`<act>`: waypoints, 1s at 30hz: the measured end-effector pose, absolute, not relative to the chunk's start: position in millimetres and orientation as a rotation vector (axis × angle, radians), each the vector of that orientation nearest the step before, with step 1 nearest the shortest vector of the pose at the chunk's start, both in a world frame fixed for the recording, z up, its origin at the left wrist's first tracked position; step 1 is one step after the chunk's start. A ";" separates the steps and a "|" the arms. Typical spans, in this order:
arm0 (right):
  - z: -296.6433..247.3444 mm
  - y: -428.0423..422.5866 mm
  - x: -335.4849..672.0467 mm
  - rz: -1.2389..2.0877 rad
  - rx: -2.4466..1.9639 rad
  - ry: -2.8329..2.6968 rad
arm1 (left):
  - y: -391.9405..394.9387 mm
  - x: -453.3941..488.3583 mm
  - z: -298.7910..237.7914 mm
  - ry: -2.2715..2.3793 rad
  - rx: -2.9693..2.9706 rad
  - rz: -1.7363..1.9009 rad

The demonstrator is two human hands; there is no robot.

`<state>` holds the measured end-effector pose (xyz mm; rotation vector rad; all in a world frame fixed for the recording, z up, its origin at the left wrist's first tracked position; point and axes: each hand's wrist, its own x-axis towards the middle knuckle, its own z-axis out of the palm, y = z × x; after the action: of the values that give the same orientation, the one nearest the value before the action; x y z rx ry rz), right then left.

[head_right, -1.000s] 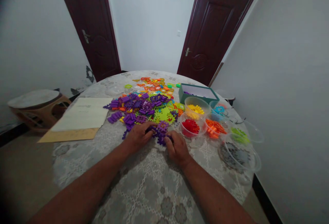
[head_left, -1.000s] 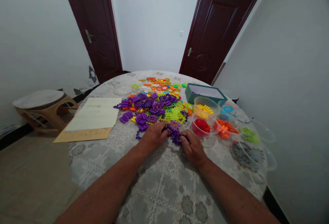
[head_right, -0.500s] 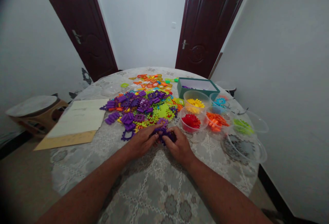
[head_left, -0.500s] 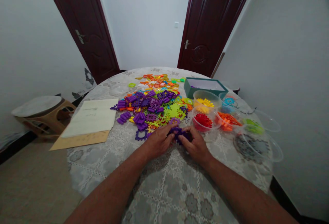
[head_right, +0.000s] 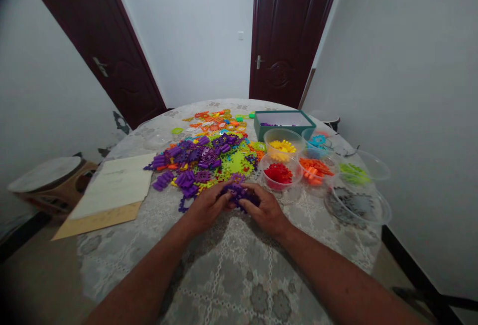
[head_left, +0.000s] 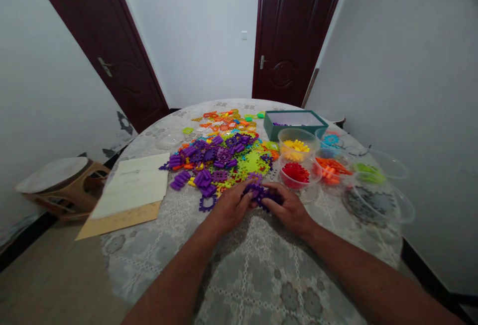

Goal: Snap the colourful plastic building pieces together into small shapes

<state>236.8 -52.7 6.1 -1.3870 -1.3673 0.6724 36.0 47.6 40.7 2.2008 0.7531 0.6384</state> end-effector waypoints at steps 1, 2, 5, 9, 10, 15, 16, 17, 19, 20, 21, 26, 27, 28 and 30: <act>6.1 -52.1 236.6 0.668 -1.385 -1.377 | 47.6 35.8 40.5 0.756 2.218 0.626; 6.3 -51.5 236.4 0.665 -1.380 -1.397 | 47.2 35.4 40.2 0.747 2.241 0.615; 9.0 -49.4 235.7 0.674 -1.391 -1.477 | 45.2 33.7 38.7 0.655 2.323 0.592; 17.6 -49.8 236.4 0.598 -1.430 -1.575 | 46.3 31.1 36.7 0.531 2.421 0.620; 20.4 -50.9 237.3 0.555 -1.445 -1.596 | 47.7 31.0 36.7 0.526 2.442 0.659; 29.5 -57.4 246.3 0.415 -1.578 -1.663 | 53.4 37.7 44.8 0.740 2.618 0.709; 29.8 -57.8 248.0 0.407 -1.578 -1.688 | 53.2 40.9 47.4 0.802 2.667 0.655; 29.6 -57.9 249.3 0.400 -1.566 -1.716 | 52.7 44.6 49.7 0.860 2.711 0.592; 28.2 -57.2 250.6 0.385 -1.535 -1.777 | 51.7 52.4 52.8 0.952 2.776 0.486; 27.4 -56.6 250.5 0.374 -1.523 -1.802 | 51.7 56.0 53.2 0.983 2.795 0.454; 26.6 -55.9 250.2 0.364 -1.517 -1.823 | 52.1 59.1 53.0 1.005 2.809 0.430; 24.0 -53.5 248.4 0.344 -1.513 -1.858 | 57.1 64.3 47.4 1.105 2.864 0.351; 23.6 -53.1 248.4 0.343 -1.517 -1.857 | 57.8 63.7 46.8 1.106 2.882 0.334; 23.1 -52.8 248.4 0.340 -1.522 -1.855 | 58.1 62.8 46.7 1.099 2.898 0.321; 21.9 -51.9 248.7 0.335 -1.533 -1.859 | 58.0 60.8 47.6 1.074 2.919 0.309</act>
<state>248.7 -51.9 21.9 -1.5330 -1.8593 0.3349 60.8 58.0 47.6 2.9193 1.0745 0.3087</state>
